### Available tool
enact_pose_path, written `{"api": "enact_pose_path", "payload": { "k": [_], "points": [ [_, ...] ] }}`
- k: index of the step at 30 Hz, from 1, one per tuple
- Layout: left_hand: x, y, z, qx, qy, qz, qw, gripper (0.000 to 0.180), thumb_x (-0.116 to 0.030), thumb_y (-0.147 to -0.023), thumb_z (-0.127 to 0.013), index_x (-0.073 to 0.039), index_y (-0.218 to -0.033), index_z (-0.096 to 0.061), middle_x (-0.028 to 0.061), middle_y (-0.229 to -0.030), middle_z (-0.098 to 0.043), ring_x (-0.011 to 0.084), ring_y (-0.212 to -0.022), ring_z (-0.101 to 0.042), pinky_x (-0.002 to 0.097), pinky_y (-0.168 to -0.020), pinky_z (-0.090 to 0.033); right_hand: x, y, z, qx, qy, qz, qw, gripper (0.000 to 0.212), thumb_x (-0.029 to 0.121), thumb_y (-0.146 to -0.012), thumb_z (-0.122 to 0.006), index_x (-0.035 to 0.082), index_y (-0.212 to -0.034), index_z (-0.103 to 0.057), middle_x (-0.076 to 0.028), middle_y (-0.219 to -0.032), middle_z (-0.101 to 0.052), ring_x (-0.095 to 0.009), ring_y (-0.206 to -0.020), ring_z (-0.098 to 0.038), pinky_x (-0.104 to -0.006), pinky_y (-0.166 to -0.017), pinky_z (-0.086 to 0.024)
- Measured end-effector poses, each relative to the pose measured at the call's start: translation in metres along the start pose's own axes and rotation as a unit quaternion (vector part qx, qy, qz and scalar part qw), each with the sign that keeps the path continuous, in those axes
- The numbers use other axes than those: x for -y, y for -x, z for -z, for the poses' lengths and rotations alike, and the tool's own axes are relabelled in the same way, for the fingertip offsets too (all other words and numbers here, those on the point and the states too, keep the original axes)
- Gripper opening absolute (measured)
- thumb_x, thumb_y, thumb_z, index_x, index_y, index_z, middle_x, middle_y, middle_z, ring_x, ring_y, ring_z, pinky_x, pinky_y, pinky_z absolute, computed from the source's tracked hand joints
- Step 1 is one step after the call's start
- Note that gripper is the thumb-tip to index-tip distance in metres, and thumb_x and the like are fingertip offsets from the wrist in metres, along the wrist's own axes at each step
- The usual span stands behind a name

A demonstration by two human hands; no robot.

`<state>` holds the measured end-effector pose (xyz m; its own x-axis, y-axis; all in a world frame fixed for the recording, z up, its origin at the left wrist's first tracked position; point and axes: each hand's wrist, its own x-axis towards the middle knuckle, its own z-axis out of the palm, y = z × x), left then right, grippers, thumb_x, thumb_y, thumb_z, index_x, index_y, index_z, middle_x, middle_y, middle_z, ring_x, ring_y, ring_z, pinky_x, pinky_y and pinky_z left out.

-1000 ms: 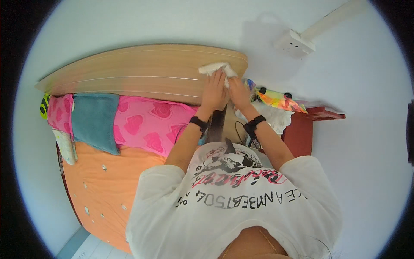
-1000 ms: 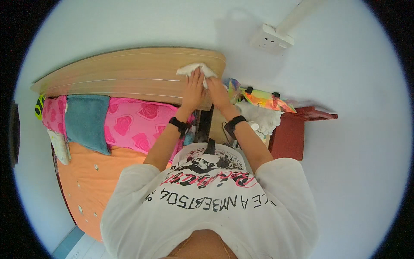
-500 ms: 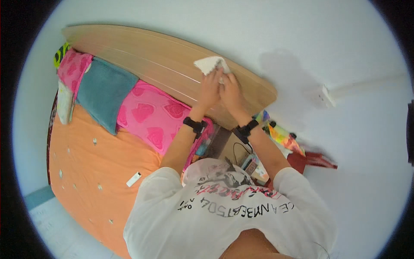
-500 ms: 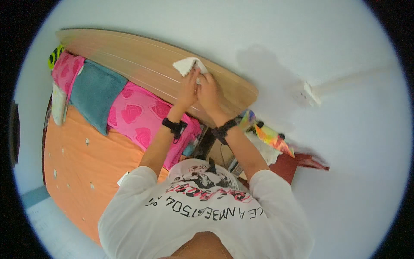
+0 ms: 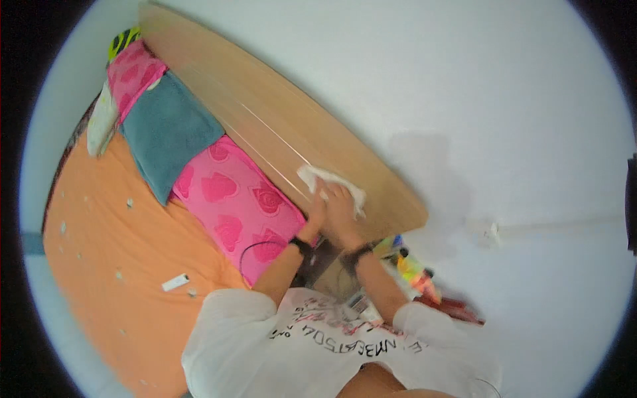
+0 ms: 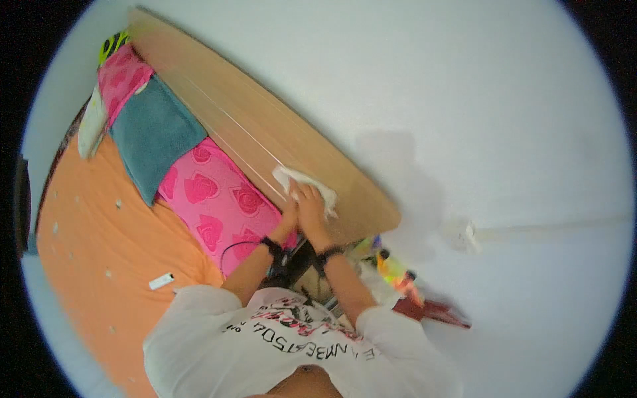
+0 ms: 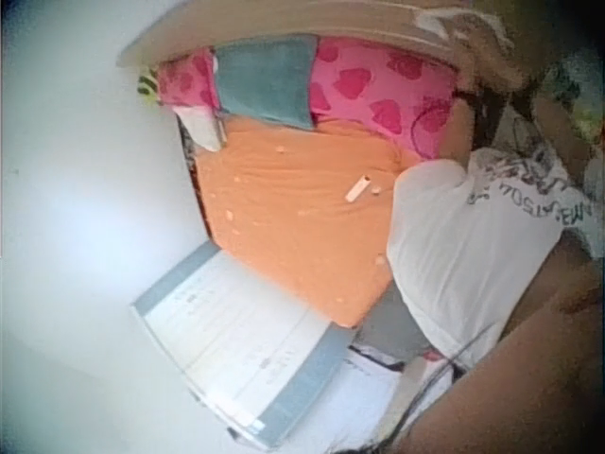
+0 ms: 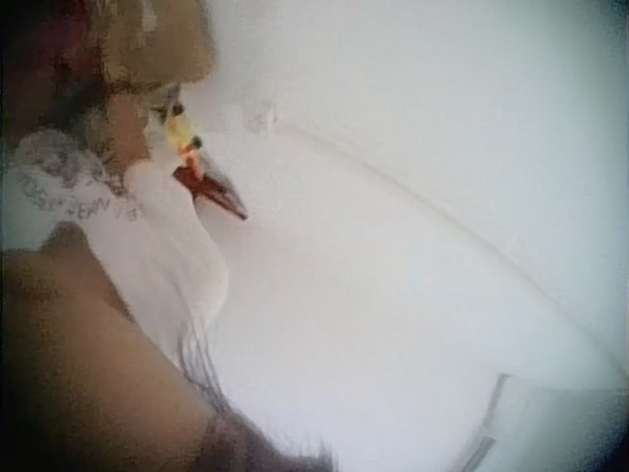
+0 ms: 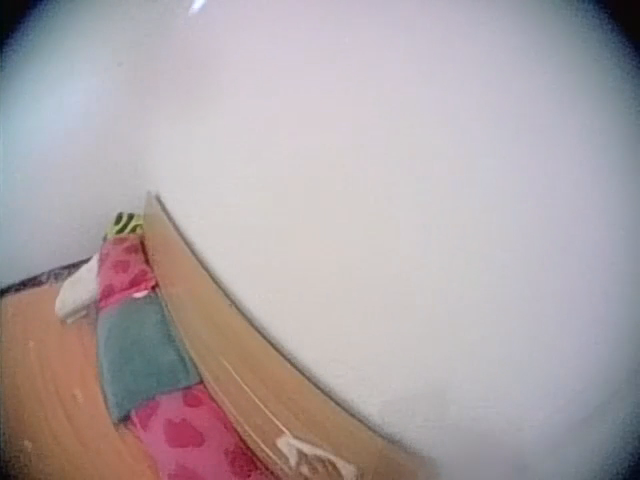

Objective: The person wipes the headboard of a bed, the doors of a wardrobe, and a small pink chair using a white cloth, then sits down and folds the cloth.

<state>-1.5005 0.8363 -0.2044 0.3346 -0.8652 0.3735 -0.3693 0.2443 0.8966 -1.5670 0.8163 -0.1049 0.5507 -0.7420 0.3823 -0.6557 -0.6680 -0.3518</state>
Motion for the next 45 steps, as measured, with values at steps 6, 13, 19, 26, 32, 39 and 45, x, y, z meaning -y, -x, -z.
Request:
{"api": "enact_pose_path", "payload": {
  "k": [6, 13, 19, 26, 32, 39, 45],
  "points": [
    [-0.069, 0.002, -0.025, -0.022, 0.066, 0.027, 0.997, 0.073, 0.0, -0.07, -0.053, -0.006, -0.133, -0.017, 0.0215, -0.137, -0.014, 0.0359, -0.125, -0.017, 0.0373, -0.101, -0.018, -0.024, 0.032, 0.062, 0.032, 0.129, 0.069, 0.989, 0.031, 0.005, -0.07, -0.051, 0.003, -0.1, -0.055, -0.01, -0.11, -0.051, -0.028, -0.109, -0.043, -0.0404, -0.088, -0.036],
    [-0.063, -0.136, 0.018, -0.185, 0.052, 0.09, 0.977, 0.064, 0.004, -0.072, -0.049, -0.002, -0.13, -0.024, 0.0171, -0.136, -0.02, 0.0309, -0.126, -0.019, 0.0365, -0.101, -0.018, -0.005, -0.113, 0.046, -0.011, 0.059, 0.179, 0.982, 0.032, 0.003, -0.071, -0.048, 0.004, -0.102, -0.055, -0.01, -0.108, -0.053, -0.027, -0.105, -0.047, -0.0386, -0.091, -0.036],
    [0.092, -0.144, 0.094, -0.111, -0.218, 0.011, 0.97, 0.06, -0.009, -0.076, -0.054, 0.002, -0.127, -0.027, 0.0183, -0.133, -0.026, 0.0275, -0.123, -0.026, 0.0295, -0.098, -0.026, 0.042, -0.172, -0.061, -0.008, 0.205, 0.336, 0.919, 0.031, 0.008, -0.071, -0.048, -0.001, -0.101, -0.055, -0.011, -0.111, -0.051, -0.026, -0.11, -0.042, -0.0407, -0.096, -0.029],
    [-0.051, -0.087, 0.019, -0.146, -0.303, 0.153, 0.929, 0.065, -0.013, -0.067, -0.06, -0.004, -0.126, -0.033, 0.0144, -0.135, -0.024, 0.0309, -0.121, -0.03, 0.0501, -0.093, -0.027, -0.024, -0.086, 0.007, 0.091, 0.249, 0.21, 0.941, 0.034, 0.013, -0.075, -0.047, 0.006, -0.108, -0.053, -0.006, -0.119, -0.047, -0.023, -0.119, -0.033, -0.0472, -0.097, -0.023],
    [-0.068, -0.12, 0.054, -0.149, -0.1, -0.023, 0.983, 0.069, 0.004, -0.06, -0.059, -0.007, -0.124, -0.035, 0.0129, -0.131, -0.031, 0.0297, -0.12, -0.031, 0.0482, -0.096, -0.026, 0.005, -0.116, 0.043, 0.014, 0.188, 0.198, 0.962, 0.031, 0.007, -0.074, -0.045, 0.007, -0.103, -0.056, -0.006, -0.114, -0.051, -0.026, -0.116, -0.037, -0.0496, -0.095, -0.023],
    [-0.016, -0.207, 0.118, -0.292, -0.078, -0.064, 0.951, 0.047, 0.002, -0.069, -0.054, -0.004, -0.115, -0.045, 0.0138, -0.117, -0.048, 0.0284, -0.108, -0.045, 0.0334, -0.091, -0.037, 0.04, -0.234, -0.029, -0.079, 0.045, 0.238, 0.967, 0.029, 0.006, -0.075, -0.045, 0.002, -0.102, -0.055, -0.011, -0.111, -0.052, -0.03, -0.11, -0.042, -0.0432, -0.095, -0.029],
    [0.081, -0.2, 0.139, -0.362, 0.09, 0.047, 0.927, 0.036, -0.004, -0.082, -0.043, -0.001, -0.117, -0.043, 0.0146, -0.121, -0.044, 0.0267, -0.111, -0.043, 0.0313, -0.094, -0.033, 0.068, -0.243, -0.142, -0.013, 0.09, 0.271, 0.958, 0.029, 0.008, -0.078, -0.042, 0.001, -0.103, -0.055, -0.012, -0.114, -0.05, -0.027, -0.115, -0.037, -0.0396, -0.097, -0.026]
  ]
}}
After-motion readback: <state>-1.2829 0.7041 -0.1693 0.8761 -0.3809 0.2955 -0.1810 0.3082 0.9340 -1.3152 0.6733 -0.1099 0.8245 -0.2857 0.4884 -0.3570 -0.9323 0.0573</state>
